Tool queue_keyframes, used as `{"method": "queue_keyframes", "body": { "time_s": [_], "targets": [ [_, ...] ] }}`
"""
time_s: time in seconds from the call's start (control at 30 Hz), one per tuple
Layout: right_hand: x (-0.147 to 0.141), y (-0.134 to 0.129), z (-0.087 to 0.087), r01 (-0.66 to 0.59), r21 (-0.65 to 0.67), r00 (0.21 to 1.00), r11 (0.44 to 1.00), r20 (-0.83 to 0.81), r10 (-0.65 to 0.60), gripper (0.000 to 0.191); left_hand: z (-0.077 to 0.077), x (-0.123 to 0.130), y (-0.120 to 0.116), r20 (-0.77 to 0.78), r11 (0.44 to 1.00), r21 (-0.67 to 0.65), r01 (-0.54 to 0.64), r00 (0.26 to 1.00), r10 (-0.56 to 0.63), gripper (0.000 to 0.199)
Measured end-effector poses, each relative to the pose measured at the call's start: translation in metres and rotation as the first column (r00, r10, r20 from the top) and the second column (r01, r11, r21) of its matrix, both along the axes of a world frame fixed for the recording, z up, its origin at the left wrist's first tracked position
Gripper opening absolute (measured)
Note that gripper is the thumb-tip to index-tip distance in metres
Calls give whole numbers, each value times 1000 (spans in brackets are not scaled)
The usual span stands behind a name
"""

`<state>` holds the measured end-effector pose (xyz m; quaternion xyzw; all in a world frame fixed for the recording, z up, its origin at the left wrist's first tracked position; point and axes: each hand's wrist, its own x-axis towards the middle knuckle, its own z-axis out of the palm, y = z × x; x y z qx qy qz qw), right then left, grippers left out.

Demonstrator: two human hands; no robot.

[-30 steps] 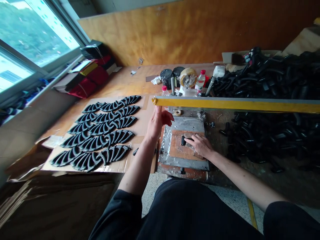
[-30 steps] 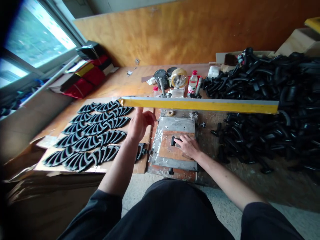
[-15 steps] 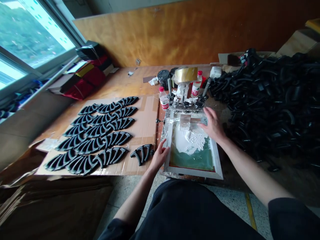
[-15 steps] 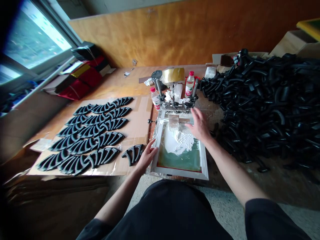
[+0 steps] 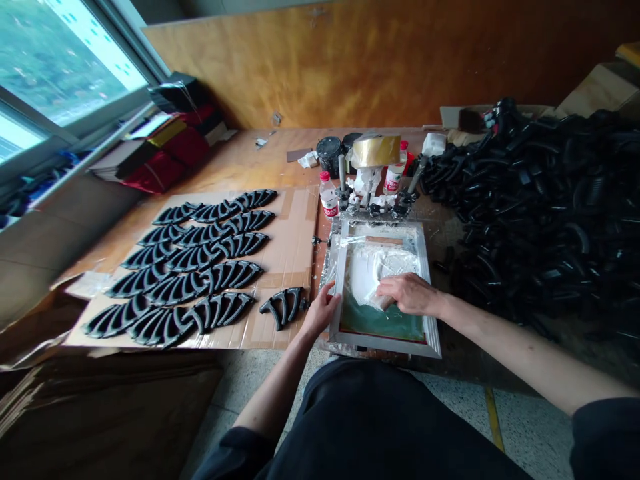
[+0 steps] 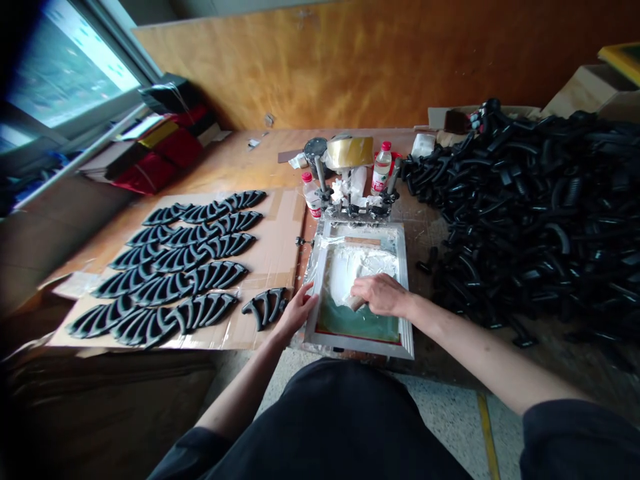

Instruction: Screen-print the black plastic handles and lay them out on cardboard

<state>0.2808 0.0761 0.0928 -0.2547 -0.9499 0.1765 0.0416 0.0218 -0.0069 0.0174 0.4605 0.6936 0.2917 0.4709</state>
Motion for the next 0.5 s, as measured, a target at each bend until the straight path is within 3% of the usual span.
{"method": "queue_keyframes", "body": {
  "time_s": [0.07, 0.17, 0.27, 0.33, 0.43, 0.5],
  "targets": [
    [-5, 7, 3, 81, -7, 997, 997, -7, -81, 27, -1, -1, 0, 12, 1000, -1, -3, 1000, 3, 56],
    [-14, 4, -7, 191, 86, 976, 978, -118, -180, 31, -1, -2, -1, 38, 1000, -2, -5, 999, 5, 58],
    [-11, -14, -23, 147, 124, 975, 981, -183, -122, 41, 0, -1, -2, 61, 1000, 1, -5, 998, 5, 59],
    [-8, -19, -26, 126, 89, 980, 988, -167, -110, 37, 1, -1, -2, 74, 1000, -4, -11, 997, 12, 59],
    [-16, -3, -12, 251, 32, 958, 968, -155, -243, 24, 9, -1, -1, 98, 1000, -12, -3, 995, 4, 60],
    [-27, 22, 4, 367, 30, 914, 930, -196, -355, 36, 23, -3, -1, 143, 1000, -6, 20, 989, -19, 64]
  ]
}}
